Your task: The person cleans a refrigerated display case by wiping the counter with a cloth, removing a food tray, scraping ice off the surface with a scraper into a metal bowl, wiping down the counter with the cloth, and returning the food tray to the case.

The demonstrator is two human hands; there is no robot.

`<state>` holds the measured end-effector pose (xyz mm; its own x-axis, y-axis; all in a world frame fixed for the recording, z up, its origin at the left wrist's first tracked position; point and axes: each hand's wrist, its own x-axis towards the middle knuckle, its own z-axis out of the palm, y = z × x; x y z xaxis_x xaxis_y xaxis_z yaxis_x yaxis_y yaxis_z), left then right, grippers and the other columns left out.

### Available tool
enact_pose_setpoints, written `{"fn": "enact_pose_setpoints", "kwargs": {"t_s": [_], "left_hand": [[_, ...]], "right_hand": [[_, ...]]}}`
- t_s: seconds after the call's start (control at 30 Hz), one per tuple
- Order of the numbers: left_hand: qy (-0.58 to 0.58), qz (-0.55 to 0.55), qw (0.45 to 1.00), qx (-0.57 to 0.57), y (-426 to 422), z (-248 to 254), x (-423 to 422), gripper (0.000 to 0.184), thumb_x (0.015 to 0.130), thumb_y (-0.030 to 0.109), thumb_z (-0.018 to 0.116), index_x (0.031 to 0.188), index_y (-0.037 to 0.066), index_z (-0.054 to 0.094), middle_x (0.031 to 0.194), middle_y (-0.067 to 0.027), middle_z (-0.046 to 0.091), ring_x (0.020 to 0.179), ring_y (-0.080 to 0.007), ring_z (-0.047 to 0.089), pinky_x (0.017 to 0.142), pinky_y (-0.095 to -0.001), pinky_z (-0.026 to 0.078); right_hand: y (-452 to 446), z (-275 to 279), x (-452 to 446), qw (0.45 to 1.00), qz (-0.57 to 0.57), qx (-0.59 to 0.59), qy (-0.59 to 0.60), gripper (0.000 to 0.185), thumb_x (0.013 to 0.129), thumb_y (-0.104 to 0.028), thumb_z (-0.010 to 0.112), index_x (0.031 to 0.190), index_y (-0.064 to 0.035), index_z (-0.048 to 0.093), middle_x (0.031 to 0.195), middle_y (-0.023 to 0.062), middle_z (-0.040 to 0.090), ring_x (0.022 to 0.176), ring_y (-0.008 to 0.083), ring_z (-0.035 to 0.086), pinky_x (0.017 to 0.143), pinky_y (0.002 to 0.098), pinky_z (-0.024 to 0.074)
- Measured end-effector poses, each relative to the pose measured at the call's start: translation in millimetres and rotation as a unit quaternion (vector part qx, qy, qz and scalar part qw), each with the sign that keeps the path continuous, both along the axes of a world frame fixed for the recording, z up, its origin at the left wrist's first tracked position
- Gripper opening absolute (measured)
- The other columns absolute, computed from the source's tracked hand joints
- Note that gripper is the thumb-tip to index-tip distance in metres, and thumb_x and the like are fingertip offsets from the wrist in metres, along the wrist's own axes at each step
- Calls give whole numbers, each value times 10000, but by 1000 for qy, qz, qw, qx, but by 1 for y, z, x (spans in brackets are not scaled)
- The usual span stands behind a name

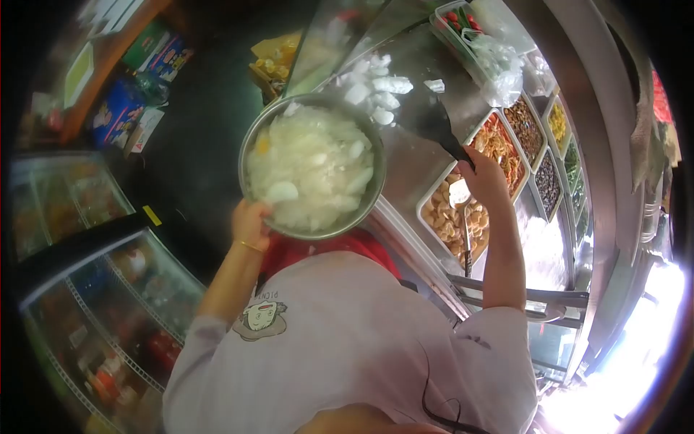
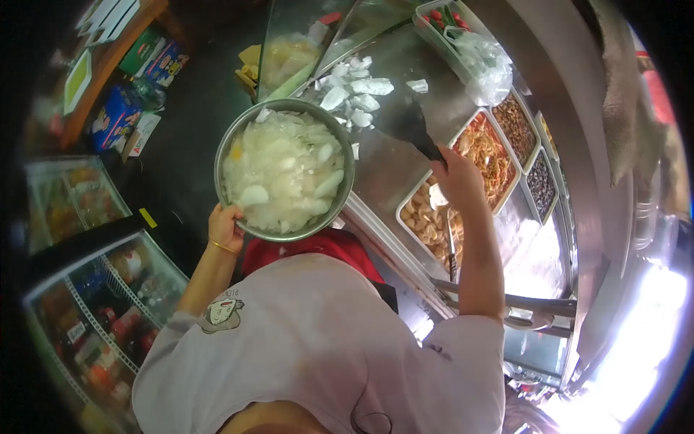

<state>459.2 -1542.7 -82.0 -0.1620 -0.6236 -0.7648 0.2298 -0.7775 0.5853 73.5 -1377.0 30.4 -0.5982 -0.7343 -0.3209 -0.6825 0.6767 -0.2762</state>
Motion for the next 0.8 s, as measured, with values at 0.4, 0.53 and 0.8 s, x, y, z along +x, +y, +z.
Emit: {"fn": "enact_pose_setpoints", "kwargs": {"t_s": [0.4,0.53,0.8], "left_hand": [[-25,32,999,-23,20,-7,34,394,647,-101,465,1013,0,572,913,-79,611,823,-217,602,737,-328,509],[-7,46,998,-41,30,-6,38,402,652,-98,469,1030,-7,568,922,-84,610,839,-223,598,751,-328,506],[-20,57,998,-25,36,12,5,300,677,-100,507,958,-20,576,805,-47,568,698,-161,555,634,-289,475]], "right_hand": [[-108,-180,-49,998,-49,2,-43,395,870,-329,495,1221,-159,562,1094,165,637,1054,332,592,881,434,451],[-142,-215,-60,997,-63,-35,-38,405,869,-323,511,1238,-160,549,1160,136,622,1114,315,567,924,435,430],[-123,-232,-75,980,-57,-141,-132,390,841,-286,562,1203,-143,566,1084,142,647,1022,318,604,860,401,459]]}}
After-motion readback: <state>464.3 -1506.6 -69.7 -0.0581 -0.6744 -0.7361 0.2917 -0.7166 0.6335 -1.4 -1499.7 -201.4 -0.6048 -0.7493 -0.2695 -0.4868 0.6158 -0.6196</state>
